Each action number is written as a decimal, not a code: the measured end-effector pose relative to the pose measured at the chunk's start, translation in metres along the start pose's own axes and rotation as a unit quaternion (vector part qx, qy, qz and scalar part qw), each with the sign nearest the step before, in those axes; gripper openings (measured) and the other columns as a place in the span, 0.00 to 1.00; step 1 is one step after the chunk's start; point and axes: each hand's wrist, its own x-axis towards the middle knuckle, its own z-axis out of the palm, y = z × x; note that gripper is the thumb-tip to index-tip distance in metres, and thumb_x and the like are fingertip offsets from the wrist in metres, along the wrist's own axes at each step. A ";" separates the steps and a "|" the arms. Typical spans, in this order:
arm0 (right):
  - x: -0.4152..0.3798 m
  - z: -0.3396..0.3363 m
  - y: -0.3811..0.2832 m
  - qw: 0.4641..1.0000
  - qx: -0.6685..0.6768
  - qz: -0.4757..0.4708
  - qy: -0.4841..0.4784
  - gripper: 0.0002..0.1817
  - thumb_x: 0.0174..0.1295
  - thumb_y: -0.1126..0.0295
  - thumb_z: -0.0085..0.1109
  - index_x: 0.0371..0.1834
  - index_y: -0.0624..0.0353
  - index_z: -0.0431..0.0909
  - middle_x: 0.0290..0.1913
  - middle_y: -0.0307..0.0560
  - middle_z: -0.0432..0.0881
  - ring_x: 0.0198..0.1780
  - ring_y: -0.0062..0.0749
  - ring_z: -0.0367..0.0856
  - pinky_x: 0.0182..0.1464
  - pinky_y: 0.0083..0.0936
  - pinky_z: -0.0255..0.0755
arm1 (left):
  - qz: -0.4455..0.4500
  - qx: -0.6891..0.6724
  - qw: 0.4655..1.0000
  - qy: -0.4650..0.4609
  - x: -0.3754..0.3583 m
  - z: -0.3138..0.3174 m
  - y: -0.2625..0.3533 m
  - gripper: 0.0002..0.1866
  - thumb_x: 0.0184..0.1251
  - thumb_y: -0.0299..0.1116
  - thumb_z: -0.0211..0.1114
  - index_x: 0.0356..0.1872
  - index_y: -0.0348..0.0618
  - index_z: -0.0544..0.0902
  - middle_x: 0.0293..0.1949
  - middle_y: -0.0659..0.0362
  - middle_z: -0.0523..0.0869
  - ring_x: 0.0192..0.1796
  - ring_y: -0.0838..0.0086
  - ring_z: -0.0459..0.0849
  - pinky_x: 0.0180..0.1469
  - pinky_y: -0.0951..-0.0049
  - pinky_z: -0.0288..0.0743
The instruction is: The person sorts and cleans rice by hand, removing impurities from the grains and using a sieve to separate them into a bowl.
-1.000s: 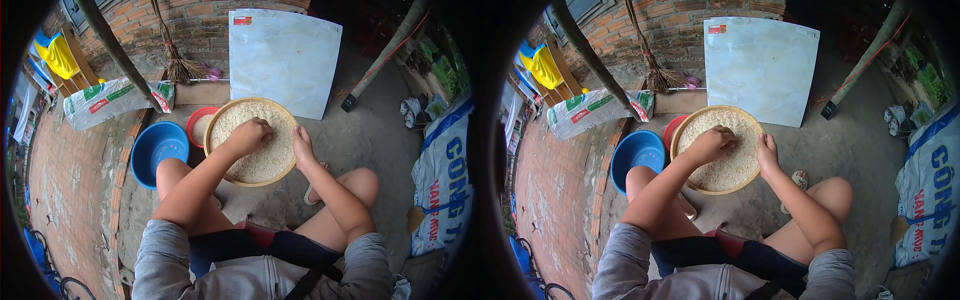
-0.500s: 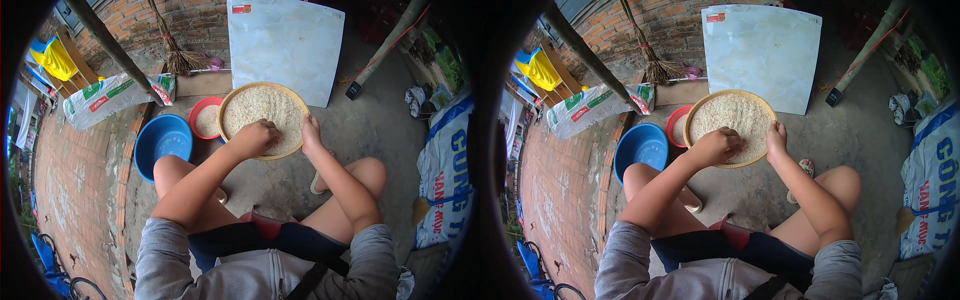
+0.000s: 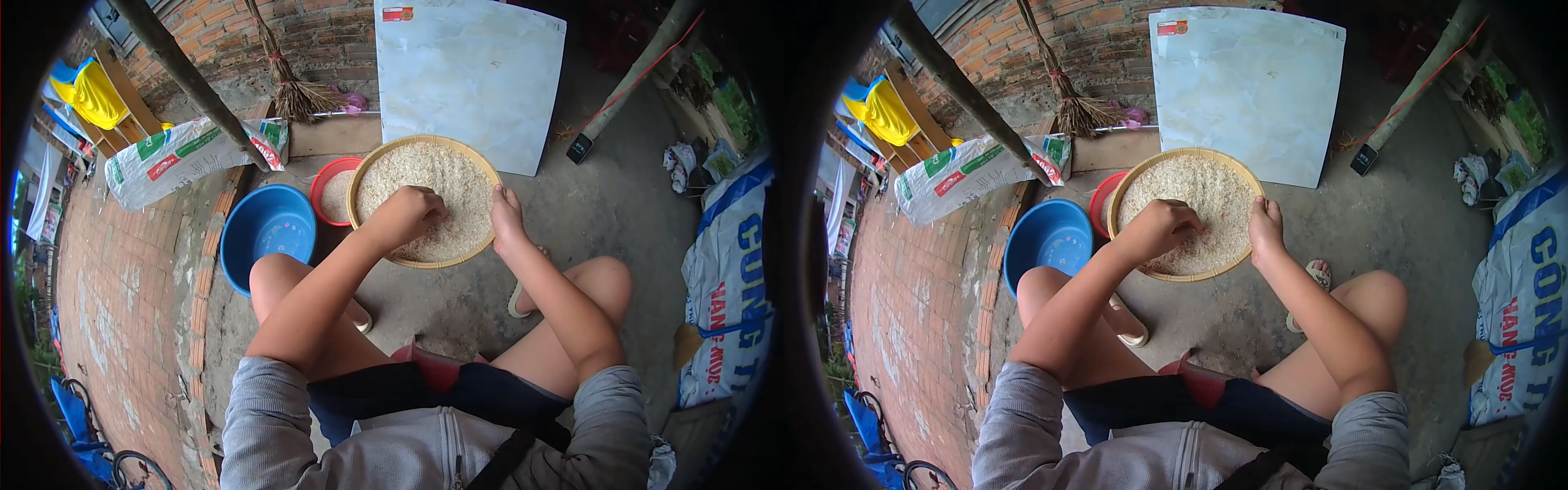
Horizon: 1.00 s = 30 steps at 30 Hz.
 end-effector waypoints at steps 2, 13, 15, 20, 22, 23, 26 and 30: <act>0.000 -0.002 -0.002 1.000 0.003 -0.004 -0.009 0.15 0.75 0.58 0.37 0.42 0.60 0.66 0.38 0.41 0.71 0.41 0.23 0.70 0.49 0.28 0.67 | 0.009 0.000 1.000 0.022 0.001 -0.008 -0.001 0.06 0.52 0.23 0.65 0.33 0.40 0.85 0.31 0.54 0.85 0.35 0.62 0.85 0.41 0.67 0.78; -0.003 -0.014 -0.017 0.999 -0.012 -0.047 -0.023 0.17 0.75 0.59 0.37 0.53 0.62 0.68 0.50 0.45 0.75 0.52 0.28 0.75 0.55 0.28 0.70 | -0.041 -0.004 0.983 0.177 0.000 -0.032 -0.007 0.04 0.54 0.30 0.69 0.30 0.43 0.86 0.26 0.57 0.85 0.26 0.70 0.84 0.30 0.69 0.76; -0.009 -0.014 -0.024 0.998 0.013 -0.056 -0.029 0.15 0.75 0.58 0.36 0.39 0.58 0.66 0.35 0.37 0.68 0.37 0.20 0.68 0.48 0.26 0.67 | -0.073 0.032 0.987 0.138 -0.001 -0.038 0.010 0.06 0.56 0.34 0.69 0.30 0.44 0.86 0.26 0.56 0.85 0.25 0.68 0.83 0.30 0.69 0.76; -0.009 -0.018 -0.030 0.998 0.032 -0.053 -0.033 0.15 0.75 0.59 0.36 0.44 0.59 0.67 0.39 0.39 0.71 0.42 0.22 0.71 0.50 0.28 0.69 | -0.045 0.070 0.992 0.100 -0.003 -0.038 0.011 0.09 0.57 0.37 0.68 0.33 0.43 0.86 0.28 0.56 0.85 0.30 0.64 0.83 0.35 0.67 0.77; -0.013 -0.017 -0.034 0.997 0.036 -0.054 -0.031 0.16 0.75 0.59 0.36 0.46 0.60 0.68 0.40 0.40 0.72 0.43 0.23 0.72 0.51 0.28 0.69 | -0.017 0.088 0.992 0.087 -0.002 -0.041 0.006 0.10 0.57 0.37 0.68 0.34 0.41 0.85 0.30 0.55 0.85 0.34 0.62 0.83 0.37 0.65 0.77; -0.015 -0.017 -0.037 0.997 0.044 -0.053 -0.031 0.16 0.75 0.59 0.36 0.49 0.60 0.68 0.42 0.41 0.73 0.45 0.23 0.72 0.52 0.28 0.69 | 0.010 0.097 0.986 0.134 0.000 -0.043 0.003 0.10 0.58 0.37 0.68 0.36 0.43 0.86 0.33 0.55 0.85 0.39 0.62 0.82 0.42 0.64 0.75; -0.017 -0.017 -0.040 0.997 0.049 -0.051 -0.026 0.18 0.75 0.60 0.37 0.54 0.62 0.68 0.49 0.44 0.74 0.51 0.27 0.74 0.55 0.28 0.69 | 0.020 0.121 0.971 0.205 0.003 -0.052 -0.005 0.11 0.59 0.38 0.67 0.39 0.44 0.86 0.41 0.56 0.84 0.47 0.61 0.77 0.51 0.63 0.72; -0.018 -0.024 -0.045 0.998 0.043 -0.048 -0.029 0.18 0.75 0.59 0.37 0.54 0.61 0.69 0.52 0.44 0.75 0.55 0.25 0.72 0.57 0.27 0.67 | -0.137 0.162 0.930 0.300 -0.003 -0.058 -0.031 0.19 0.65 0.39 0.61 0.54 0.43 0.78 0.46 0.50 0.82 0.47 0.57 0.78 0.51 0.66 0.72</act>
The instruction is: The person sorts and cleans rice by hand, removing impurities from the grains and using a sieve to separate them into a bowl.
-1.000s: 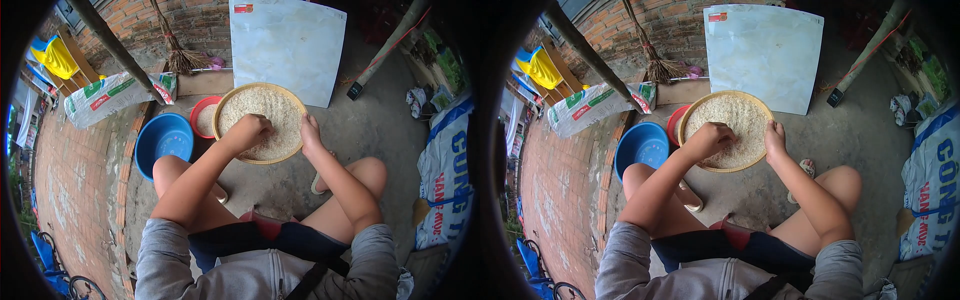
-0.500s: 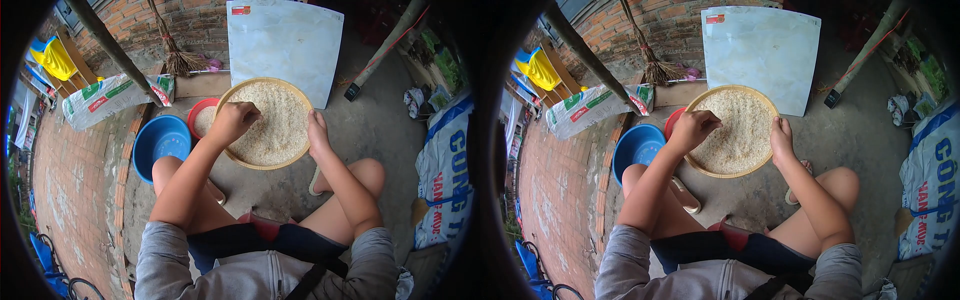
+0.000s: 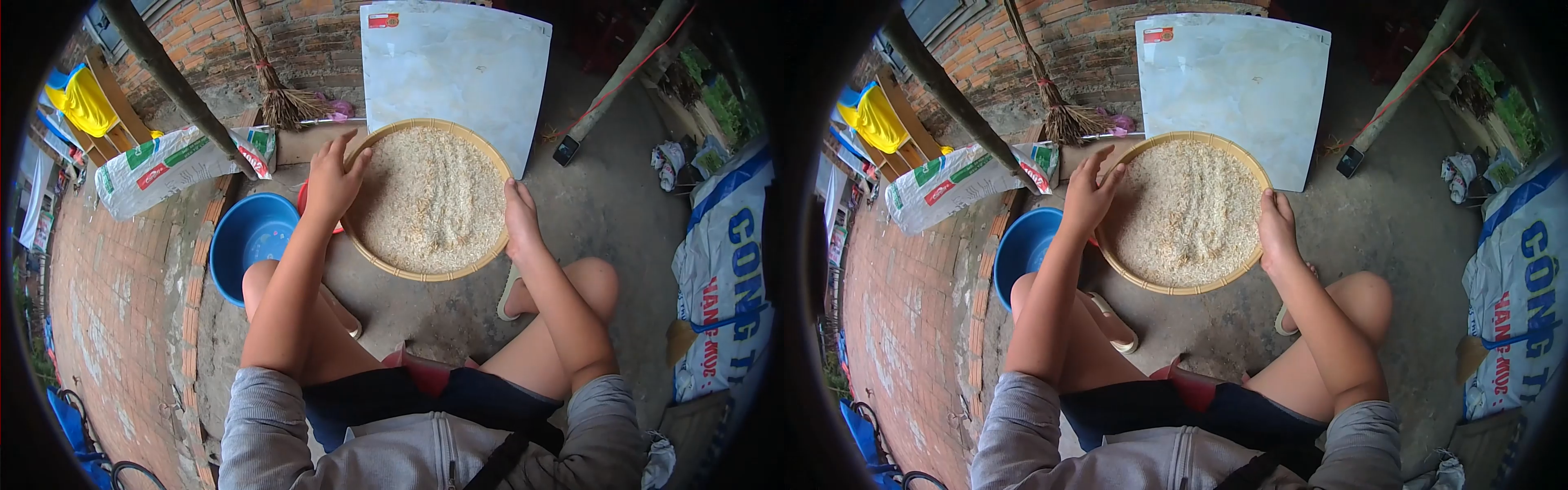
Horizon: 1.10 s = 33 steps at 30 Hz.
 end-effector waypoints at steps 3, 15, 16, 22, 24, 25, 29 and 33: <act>-0.004 -0.007 -0.010 0.998 0.045 -0.035 -0.032 0.19 0.74 0.60 0.40 0.58 0.63 0.68 0.55 0.47 0.76 0.55 0.30 0.76 0.56 0.29 0.70 | -0.278 -0.296 0.897 -0.173 0.003 -0.003 -0.001 0.25 0.71 0.41 0.56 0.61 0.34 0.69 0.46 0.49 0.82 0.46 0.68 0.81 0.51 0.70 0.74; 0.013 -0.034 -0.026 0.995 -0.085 -0.014 -0.049 0.18 0.72 0.62 0.45 0.56 0.63 0.72 0.52 0.44 0.78 0.53 0.24 0.75 0.55 0.23 0.67 | -0.463 -0.524 0.702 -0.137 -0.004 0.010 0.017 0.15 0.69 0.34 0.54 0.49 0.33 0.76 0.35 0.53 0.84 0.30 0.70 0.85 0.34 0.70 0.81; 0.004 -0.028 -0.024 0.995 -0.085 -0.015 -0.051 0.18 0.72 0.62 0.45 0.56 0.63 0.72 0.52 0.44 0.78 0.53 0.24 0.75 0.55 0.23 0.67 | -0.440 -0.520 0.715 -0.158 0.002 0.007 0.008 0.15 0.69 0.34 0.53 0.49 0.33 0.76 0.35 0.52 0.84 0.29 0.69 0.85 0.33 0.70 0.81; 0.018 -0.034 -0.028 0.986 -0.143 -0.059 -0.060 0.13 0.70 0.65 0.49 0.50 0.62 0.73 0.44 0.40 0.78 0.46 0.21 0.75 0.50 0.22 0.68 | -0.444 -0.534 0.707 -0.131 -0.014 0.025 0.005 0.17 0.70 0.33 0.53 0.55 0.34 0.73 0.43 0.54 0.82 0.44 0.72 0.81 0.46 0.69 0.76; 0.049 -0.046 -0.018 0.989 -0.114 -0.055 -0.070 0.12 0.69 0.66 0.49 0.47 0.63 0.73 0.41 0.40 0.78 0.42 0.21 0.76 0.47 0.22 0.69 | -0.391 -0.468 0.786 -0.103 -0.027 0.021 0.038 0.19 0.70 0.34 0.54 0.57 0.36 0.72 0.45 0.59 0.79 0.47 0.77 0.75 0.49 0.75 0.70; 0.054 -0.046 -0.020 0.982 -0.177 -0.043 -0.057 0.11 0.69 0.66 0.49 0.46 0.63 0.73 0.40 0.41 0.78 0.41 0.21 0.76 0.45 0.21 0.70 | -0.382 -0.453 0.797 -0.118 -0.027 0.021 0.034 0.19 0.70 0.33 0.53 0.58 0.35 0.71 0.45 0.57 0.80 0.47 0.76 0.76 0.50 0.74 0.71; 0.014 -0.021 -0.010 0.961 -0.262 -0.086 -0.019 0.12 0.68 0.68 0.51 0.48 0.64 0.70 0.43 0.43 0.77 0.44 0.23 0.75 0.48 0.23 0.69 | -0.416 -0.501 0.739 -0.172 -0.003 0.029 -0.009 0.18 0.70 0.33 0.52 0.53 0.30 0.73 0.41 0.53 0.83 0.40 0.71 0.83 0.45 0.70 0.77; 0.002 -0.027 0.007 0.957 -0.245 -0.142 -0.057 0.17 0.66 0.68 0.54 0.53 0.63 0.64 0.43 0.46 0.75 0.44 0.30 0.75 0.48 0.27 0.69 | -0.446 -0.478 0.726 -0.214 0.006 0.022 -0.013 0.18 0.70 0.32 0.51 0.56 0.31 0.72 0.41 0.54 0.83 0.39 0.73 0.83 0.43 0.71 0.78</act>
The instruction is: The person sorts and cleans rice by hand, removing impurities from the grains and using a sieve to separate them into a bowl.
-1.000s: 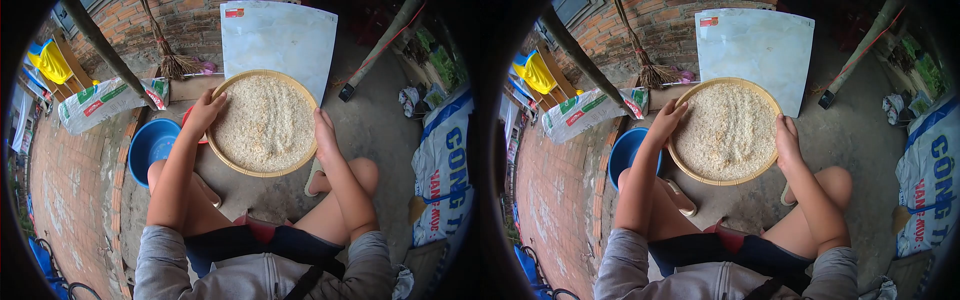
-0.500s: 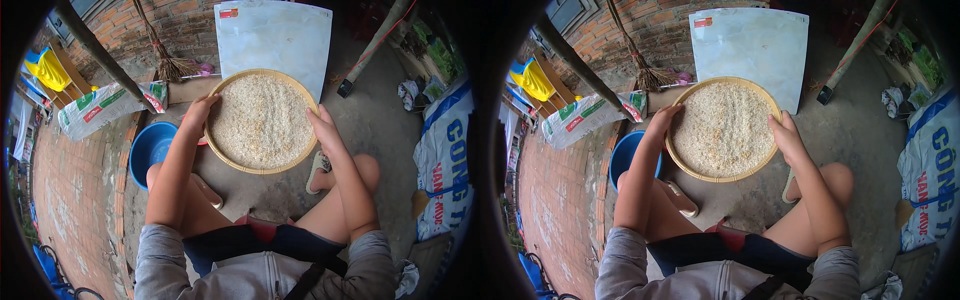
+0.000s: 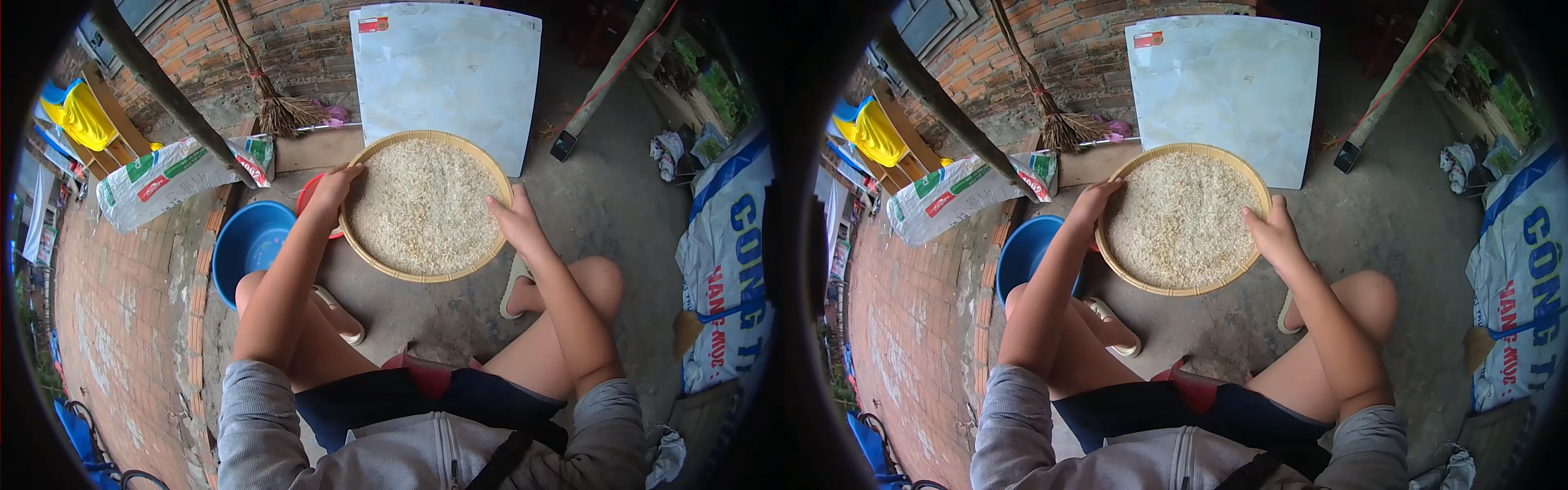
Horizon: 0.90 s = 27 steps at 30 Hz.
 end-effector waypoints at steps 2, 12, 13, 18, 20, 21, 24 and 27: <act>0.016 -0.019 -0.001 0.996 0.061 0.071 0.006 0.15 0.66 0.68 0.53 0.50 0.64 0.67 0.45 0.47 0.76 0.47 0.29 0.76 0.50 0.27 0.70 | 0.078 0.046 0.993 0.081 -0.013 0.028 -0.027 0.19 0.71 0.34 0.52 0.58 0.34 0.72 0.44 0.55 0.82 0.45 0.75 0.79 0.49 0.73 0.73; -0.004 -0.007 -0.012 0.987 0.106 0.121 -0.026 0.19 0.65 0.68 0.56 0.56 0.65 0.68 0.52 0.49 0.77 0.55 0.30 0.74 0.56 0.28 0.67 | 0.022 0.141 0.988 0.056 0.010 -0.002 -0.017 0.21 0.72 0.40 0.54 0.54 0.31 0.75 0.39 0.53 0.84 0.43 0.72 0.81 0.49 0.72 0.73; -0.005 -0.007 -0.014 0.983 0.107 0.142 -0.036 0.17 0.65 0.69 0.56 0.53 0.66 0.69 0.51 0.50 0.77 0.55 0.31 0.75 0.56 0.28 0.67 | 0.021 0.143 0.988 0.057 0.004 0.005 -0.017 0.21 0.72 0.40 0.54 0.54 0.31 0.75 0.39 0.53 0.84 0.43 0.72 0.81 0.49 0.72 0.73; 0.035 -0.035 0.010 0.970 0.172 0.169 -0.032 0.18 0.64 0.68 0.57 0.52 0.67 0.69 0.49 0.51 0.78 0.51 0.33 0.78 0.53 0.30 0.71 | 0.102 0.170 0.975 0.099 -0.013 0.041 -0.057 0.21 0.69 0.39 0.58 0.53 0.30 0.75 0.42 0.52 0.83 0.45 0.72 0.80 0.49 0.72 0.72; 0.038 -0.033 0.012 0.976 0.150 0.152 -0.032 0.18 0.64 0.69 0.57 0.52 0.67 0.68 0.49 0.50 0.78 0.50 0.33 0.78 0.52 0.29 0.72 | 0.090 0.173 0.976 0.099 -0.013 0.039 -0.044 0.20 0.68 0.39 0.59 0.51 0.30 0.76 0.39 0.52 0.84 0.41 0.73 0.81 0.46 0.71 0.73; 0.030 -0.026 0.004 0.977 0.149 0.150 -0.033 0.18 0.64 0.69 0.57 0.52 0.67 0.68 0.49 0.50 0.78 0.50 0.33 0.78 0.52 0.29 0.72 | 0.079 0.211 0.968 0.114 -0.016 0.034 -0.027 0.20 0.67 0.39 0.59 0.50 0.30 0.77 0.37 0.53 0.84 0.39 0.73 0.82 0.44 0.71 0.74; -0.002 -0.011 -0.005 0.998 0.052 0.020 -0.024 0.19 0.62 0.71 0.59 0.54 0.66 0.68 0.47 0.49 0.78 0.48 0.30 0.78 0.49 0.26 0.73 | 0.100 0.213 0.966 0.110 0.020 0.002 -0.037 0.20 0.68 0.39 0.57 0.49 0.29 0.78 0.38 0.52 0.85 0.38 0.72 0.83 0.44 0.70 0.75; 0.012 -0.027 -0.008 0.988 0.107 0.107 -0.037 0.18 0.63 0.69 0.60 0.52 0.65 0.69 0.46 0.48 0.79 0.46 0.29 0.79 0.48 0.26 0.74 | 0.127 0.182 0.971 0.093 -0.009 0.024 -0.037 0.20 0.68 0.37 0.56 0.54 0.31 0.75 0.43 0.50 0.84 0.44 0.71 0.81 0.50 0.72 0.72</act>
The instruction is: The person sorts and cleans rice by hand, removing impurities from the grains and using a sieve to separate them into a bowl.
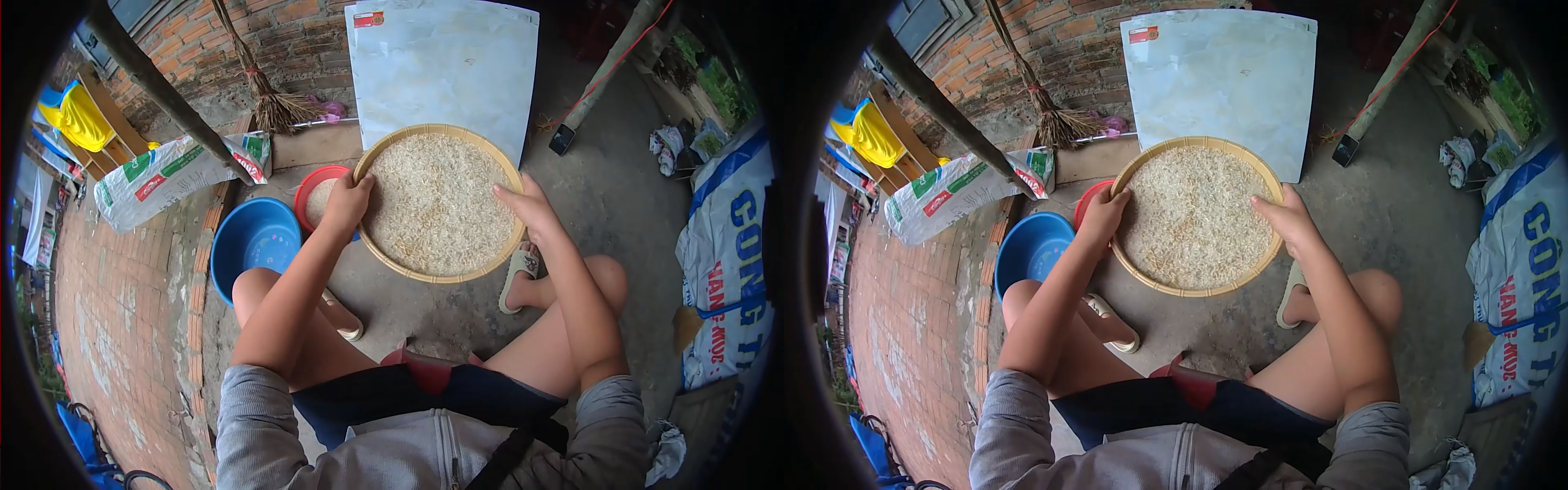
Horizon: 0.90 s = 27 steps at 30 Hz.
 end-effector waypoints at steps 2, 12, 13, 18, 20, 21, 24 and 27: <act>0.016 -0.012 0.002 1.000 0.006 0.016 0.012 0.16 0.63 0.68 0.59 0.49 0.65 0.70 0.43 0.47 0.79 0.43 0.28 0.80 0.46 0.27 0.75 | -0.035 0.024 0.999 0.000 -0.032 0.014 0.021 0.21 0.69 0.34 0.56 0.58 0.31 0.71 0.47 0.51 0.82 0.49 0.71 0.79 0.54 0.71 0.70; -0.010 0.009 -0.002 0.995 -0.047 -0.083 0.006 0.19 0.61 0.71 0.61 0.51 0.66 0.66 0.45 0.48 0.78 0.45 0.28 0.79 0.47 0.25 0.74 | 0.008 0.019 1.000 0.015 0.017 -0.010 0.000 0.20 0.71 0.37 0.52 0.54 0.31 0.75 0.39 0.53 0.84 0.40 0.71 0.82 0.47 0.71 0.73; 0.002 0.000 -0.002 0.999 -0.018 -0.049 0.011 0.18 0.61 0.71 0.61 0.49 0.66 0.68 0.44 0.48 0.79 0.45 0.29 0.80 0.47 0.25 0.74 | 0.011 -0.025 0.999 0.019 0.006 0.004 -0.005 0.19 0.71 0.37 0.55 0.55 0.32 0.75 0.41 0.58 0.83 0.43 0.78 0.78 0.51 0.77 0.69; 0.005 -0.004 -0.008 1.000 0.005 0.008 0.004 0.18 0.61 0.72 0.61 0.50 0.67 0.67 0.45 0.50 0.79 0.46 0.29 0.80 0.48 0.26 0.74 | -0.023 -0.060 0.998 -0.008 -0.005 0.006 0.006 0.19 0.70 0.36 0.53 0.54 0.31 0.75 0.39 0.56 0.83 0.36 0.76 0.79 0.42 0.74 0.74; -0.014 0.015 0.002 0.986 -0.097 -0.129 0.040 0.19 0.61 0.72 0.61 0.51 0.67 0.66 0.45 0.50 0.79 0.47 0.30 0.79 0.49 0.26 0.73 | -0.048 -0.056 0.997 -0.007 0.020 -0.013 0.002 0.19 0.70 0.37 0.54 0.51 0.30 0.76 0.34 0.57 0.83 0.35 0.77 0.79 0.41 0.74 0.74; -0.020 0.017 0.004 0.988 -0.076 -0.137 0.015 0.20 0.61 0.71 0.61 0.51 0.66 0.66 0.45 0.50 0.79 0.47 0.29 0.79 0.50 0.27 0.73 | -0.058 -0.069 0.996 -0.019 0.020 -0.016 0.005 0.19 0.70 0.37 0.54 0.52 0.30 0.76 0.34 0.57 0.83 0.35 0.77 0.80 0.41 0.74 0.74; -0.009 0.001 -0.006 0.997 -0.071 -0.032 -0.009 0.21 0.61 0.72 0.60 0.55 0.66 0.67 0.47 0.48 0.79 0.49 0.28 0.78 0.52 0.25 0.71 | -0.060 -0.056 0.997 -0.013 0.015 -0.007 -0.004 0.16 0.71 0.36 0.55 0.50 0.35 0.78 0.36 0.59 0.84 0.38 0.78 0.81 0.41 0.76 0.74; 0.014 -0.022 -0.012 0.999 -0.038 0.003 0.004 0.19 0.63 0.71 0.59 0.54 0.65 0.68 0.45 0.47 0.79 0.47 0.25 0.79 0.49 0.23 0.72 | -0.032 -0.032 0.999 0.002 -0.028 0.021 0.009 0.18 0.71 0.36 0.55 0.55 0.35 0.76 0.41 0.61 0.82 0.43 0.81 0.78 0.46 0.79 0.71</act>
